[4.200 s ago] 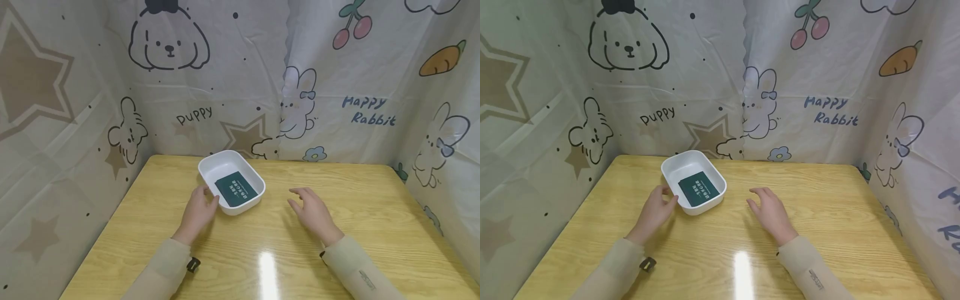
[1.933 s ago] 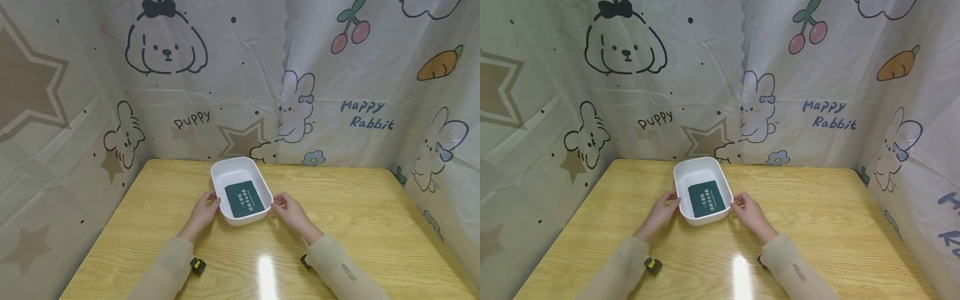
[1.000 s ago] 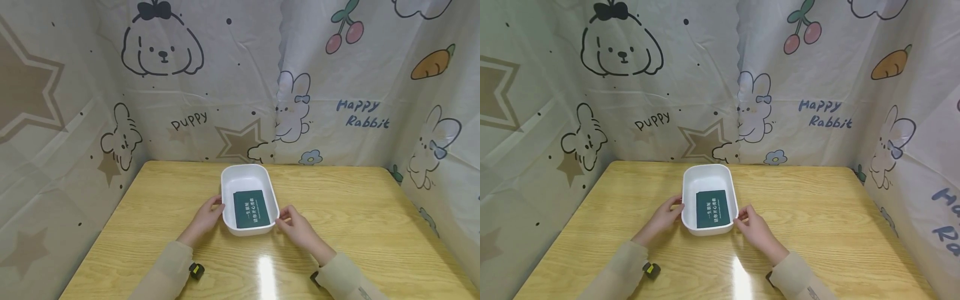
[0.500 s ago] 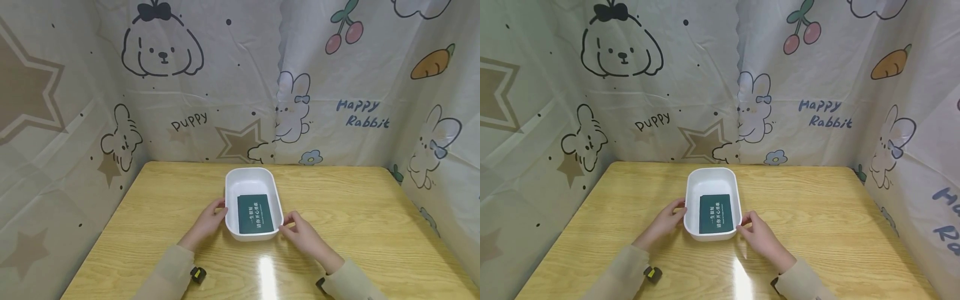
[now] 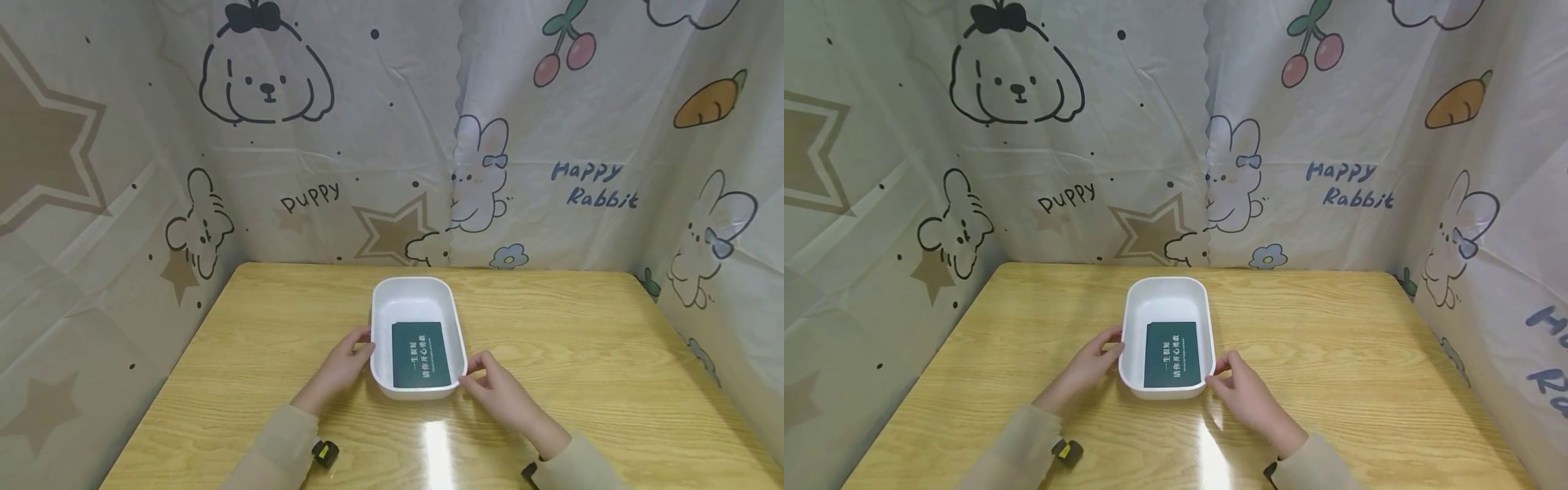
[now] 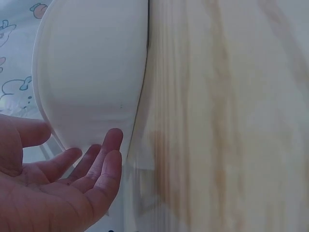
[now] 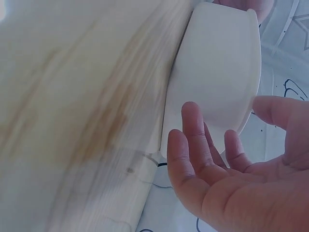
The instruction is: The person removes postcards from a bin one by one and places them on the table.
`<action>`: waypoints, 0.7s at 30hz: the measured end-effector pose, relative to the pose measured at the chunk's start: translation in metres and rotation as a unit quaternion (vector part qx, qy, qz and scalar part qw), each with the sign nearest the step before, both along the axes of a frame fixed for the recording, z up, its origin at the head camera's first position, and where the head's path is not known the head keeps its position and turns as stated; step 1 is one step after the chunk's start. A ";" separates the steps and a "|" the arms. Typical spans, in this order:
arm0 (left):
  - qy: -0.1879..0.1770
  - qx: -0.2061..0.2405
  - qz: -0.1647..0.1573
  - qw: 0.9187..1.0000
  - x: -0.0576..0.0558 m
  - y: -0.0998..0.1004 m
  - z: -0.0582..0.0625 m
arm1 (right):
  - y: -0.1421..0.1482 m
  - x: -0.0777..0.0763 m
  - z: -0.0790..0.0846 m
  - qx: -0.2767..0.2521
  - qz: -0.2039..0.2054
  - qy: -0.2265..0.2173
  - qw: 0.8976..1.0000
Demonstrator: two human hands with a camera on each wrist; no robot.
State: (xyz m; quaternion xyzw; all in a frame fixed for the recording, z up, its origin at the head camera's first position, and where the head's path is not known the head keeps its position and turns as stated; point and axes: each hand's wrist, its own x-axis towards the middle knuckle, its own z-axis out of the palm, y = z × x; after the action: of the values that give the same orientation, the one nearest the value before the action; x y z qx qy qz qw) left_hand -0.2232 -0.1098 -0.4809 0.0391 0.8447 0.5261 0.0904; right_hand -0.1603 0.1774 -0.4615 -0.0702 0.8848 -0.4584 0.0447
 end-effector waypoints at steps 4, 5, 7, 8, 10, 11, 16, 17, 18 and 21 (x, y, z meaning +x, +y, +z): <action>-0.003 0.000 0.000 1.000 0.004 0.001 0.002 | 0.001 0.002 0.000 0.005 -0.004 -0.004 1.000; -0.004 0.000 0.000 1.000 0.004 0.001 0.002 | 0.001 0.003 0.000 0.007 -0.004 -0.004 1.000; -0.003 0.002 -0.002 1.000 0.006 0.001 0.003 | 0.002 0.004 0.000 0.009 -0.002 -0.007 1.000; -0.002 0.002 -0.003 1.000 0.006 0.001 0.002 | 0.002 0.004 0.000 0.009 -0.001 -0.008 1.000; -0.002 0.004 -0.005 1.000 0.007 0.001 0.002 | 0.003 0.005 0.001 0.012 0.005 -0.010 1.000; -0.002 0.007 -0.006 1.000 0.008 0.001 0.002 | 0.003 0.005 0.001 0.015 0.006 -0.012 1.000; 0.007 0.014 -0.014 1.000 0.010 0.001 0.001 | 0.004 0.007 0.002 0.027 0.010 -0.023 0.999; 0.008 0.016 -0.015 1.000 0.010 0.001 0.000 | 0.004 0.008 0.003 0.028 0.012 -0.025 0.999; 0.010 0.015 -0.016 1.000 0.010 0.001 0.000 | 0.004 0.008 0.003 0.029 0.017 -0.025 0.999; 0.015 0.013 -0.017 1.000 0.011 0.001 0.001 | 0.005 0.010 0.005 0.029 0.028 -0.023 0.999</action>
State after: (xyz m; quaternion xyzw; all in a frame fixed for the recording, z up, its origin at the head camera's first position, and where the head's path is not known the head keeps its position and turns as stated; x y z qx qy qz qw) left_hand -0.2124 -0.1084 -0.4803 0.0624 0.8383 0.5348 0.0860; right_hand -0.1505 0.1820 -0.4563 -0.0832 0.8940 -0.4330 0.0801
